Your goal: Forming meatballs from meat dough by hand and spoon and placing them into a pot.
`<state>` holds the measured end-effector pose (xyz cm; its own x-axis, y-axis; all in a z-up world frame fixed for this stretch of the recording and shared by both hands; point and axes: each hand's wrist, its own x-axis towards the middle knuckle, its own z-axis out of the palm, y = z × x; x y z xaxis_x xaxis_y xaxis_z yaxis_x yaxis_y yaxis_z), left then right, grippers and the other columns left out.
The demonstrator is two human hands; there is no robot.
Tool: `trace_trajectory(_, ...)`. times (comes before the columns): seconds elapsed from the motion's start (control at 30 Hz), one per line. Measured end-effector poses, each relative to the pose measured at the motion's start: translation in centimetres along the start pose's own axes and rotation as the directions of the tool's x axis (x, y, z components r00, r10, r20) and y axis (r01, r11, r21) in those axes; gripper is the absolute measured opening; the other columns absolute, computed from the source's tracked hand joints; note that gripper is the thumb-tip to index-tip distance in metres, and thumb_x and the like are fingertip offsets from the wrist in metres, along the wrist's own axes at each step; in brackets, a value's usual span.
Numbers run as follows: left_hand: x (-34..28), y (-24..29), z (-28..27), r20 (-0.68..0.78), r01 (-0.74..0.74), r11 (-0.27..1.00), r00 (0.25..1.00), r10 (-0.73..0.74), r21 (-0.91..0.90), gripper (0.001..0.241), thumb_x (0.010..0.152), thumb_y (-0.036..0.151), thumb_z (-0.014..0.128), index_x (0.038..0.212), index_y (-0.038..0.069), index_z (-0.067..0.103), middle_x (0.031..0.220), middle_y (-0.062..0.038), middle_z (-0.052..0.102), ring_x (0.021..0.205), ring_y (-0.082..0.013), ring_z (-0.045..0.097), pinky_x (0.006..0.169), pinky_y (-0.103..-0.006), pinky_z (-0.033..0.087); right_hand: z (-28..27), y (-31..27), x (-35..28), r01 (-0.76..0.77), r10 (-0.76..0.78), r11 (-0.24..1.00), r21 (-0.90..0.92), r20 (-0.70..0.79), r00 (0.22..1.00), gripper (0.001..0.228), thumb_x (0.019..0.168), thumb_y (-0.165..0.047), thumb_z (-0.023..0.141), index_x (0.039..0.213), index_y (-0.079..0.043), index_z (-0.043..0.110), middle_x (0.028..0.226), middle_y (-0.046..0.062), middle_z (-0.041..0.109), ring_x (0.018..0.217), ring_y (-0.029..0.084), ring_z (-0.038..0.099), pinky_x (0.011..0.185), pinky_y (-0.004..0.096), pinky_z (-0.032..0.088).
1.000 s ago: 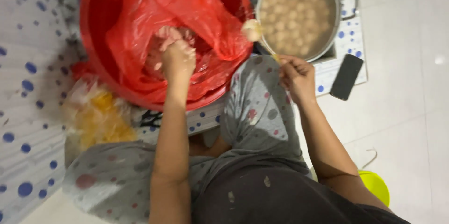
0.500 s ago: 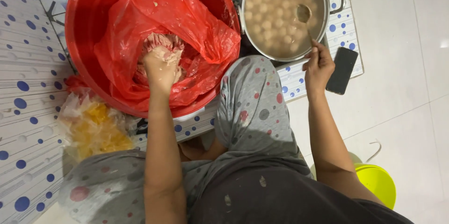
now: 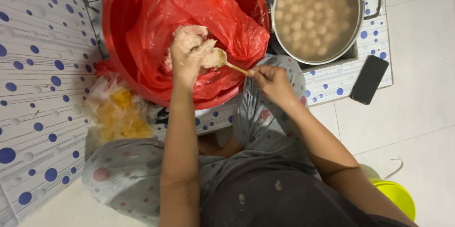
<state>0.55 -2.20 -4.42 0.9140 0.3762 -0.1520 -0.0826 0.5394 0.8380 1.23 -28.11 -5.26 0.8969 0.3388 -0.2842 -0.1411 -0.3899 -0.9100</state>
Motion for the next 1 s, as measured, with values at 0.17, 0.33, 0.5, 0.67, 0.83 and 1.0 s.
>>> trace_trajectory(0.17, 0.7, -2.7, -1.0, 0.419, -0.583, 0.188, 0.738, 0.529, 0.791, 0.039, 0.08, 0.051, 0.092, 0.106, 0.026, 0.077, 0.115, 0.0, 0.073, 0.121, -0.0262, 0.066, 0.11, -0.0519, 0.035, 1.8, -1.5, 0.4, -0.079, 0.08, 0.972, 0.22, 0.002, 0.997, 0.016, 0.1, -0.017, 0.069, 0.096, -0.004, 0.077, 0.049, 0.006, 0.051, 0.036, 0.011, 0.048, 0.032, 0.022, 0.041)
trace_trajectory(0.33, 2.5, -6.0, -3.0, 0.022, -0.421, 0.565, 0.815, 0.579, 0.709, 0.016, 0.086, 0.014, 0.088, 0.094, 0.01, 0.075, 0.081, -0.009, 0.076, 0.077, -0.0253, 0.076, 0.071, -0.0348, 0.06, 1.1, -2.4, 0.7, 0.036, -0.036, 0.999, 0.007, -0.021, 0.999, 0.016, 0.101, -0.016, 0.065, 0.097, -0.006, 0.077, 0.055, 0.008, 0.058, 0.046, 0.015, 0.054, 0.045, 0.027, 0.044)
trace_trajectory(0.5, 4.0, -8.2, -6.7, -0.369, -0.047, 0.976, 0.921, 0.126, 0.214, 0.016, 0.089, -0.005, 0.076, 0.101, 0.001, 0.069, 0.087, -0.013, 0.077, 0.08, -0.0172, 0.077, 0.072, -0.0268, 0.063, 1.1, 1.2, 2.0, 0.078, -0.078, 0.997, -0.004, -0.166, 0.983, 0.016, 0.103, -0.015, 0.064, 0.1, -0.008, 0.078, 0.051, 0.002, 0.054, 0.043, 0.01, 0.048, 0.041, 0.023, 0.04)
trace_trajectory(0.67, 4.5, -11.0, -9.6, -0.438, 0.06, 0.79, 0.857, 0.272, 0.61, 0.036, 0.061, -0.008, 0.085, 0.086, 0.011, 0.069, 0.076, -0.01, 0.072, 0.081, -0.0234, 0.079, 0.068, -0.0369, 0.062, 2.7, 2.1, 2.9, 0.111, 0.022, 0.903, 0.414, -0.303, 0.953, 0.021, 0.105, -0.012, 0.06, 0.114, 0.003, 0.072, 0.051, 0.008, 0.046, 0.029, 0.015, 0.047, 0.029, 0.024, 0.037)
trace_trajectory(0.83, 2.9, -4.8, -4.3, -0.289, 0.046, 0.84, 0.948, 0.134, 0.54, 0.023, 0.082, 0.016, 0.09, 0.09, 0.012, 0.068, 0.071, -0.008, 0.069, 0.061, -0.0172, 0.071, 0.05, -0.0353, 0.059, 2.8, 2.4, 3.6, 0.119, 0.02, 0.891, 0.438, -0.3, 0.954, 0.021, 0.105, -0.011, 0.059, 0.113, 0.003, 0.071, 0.051, 0.007, 0.045, 0.029, 0.014, 0.046, 0.029, 0.023, 0.036)
trace_trajectory(1.0, 0.6, -1.2, -0.7, -0.231, 0.052, 0.906, 0.972, 0.051, 0.42, 0.053, 0.102, 0.058, 0.052, 0.098, 0.009, 0.073, 0.092, -0.009, 0.073, 0.089, -0.0152, 0.07, 0.09, -0.0361, 0.059, 2.6, 2.6, 3.5, 0.115, 0.019, 0.891, 0.439, -0.29, 0.957, 0.021, 0.105, -0.011, 0.058, 0.114, 0.003, 0.071, 0.051, 0.007, 0.045, 0.03, 0.015, 0.047, 0.029, 0.023, 0.037)
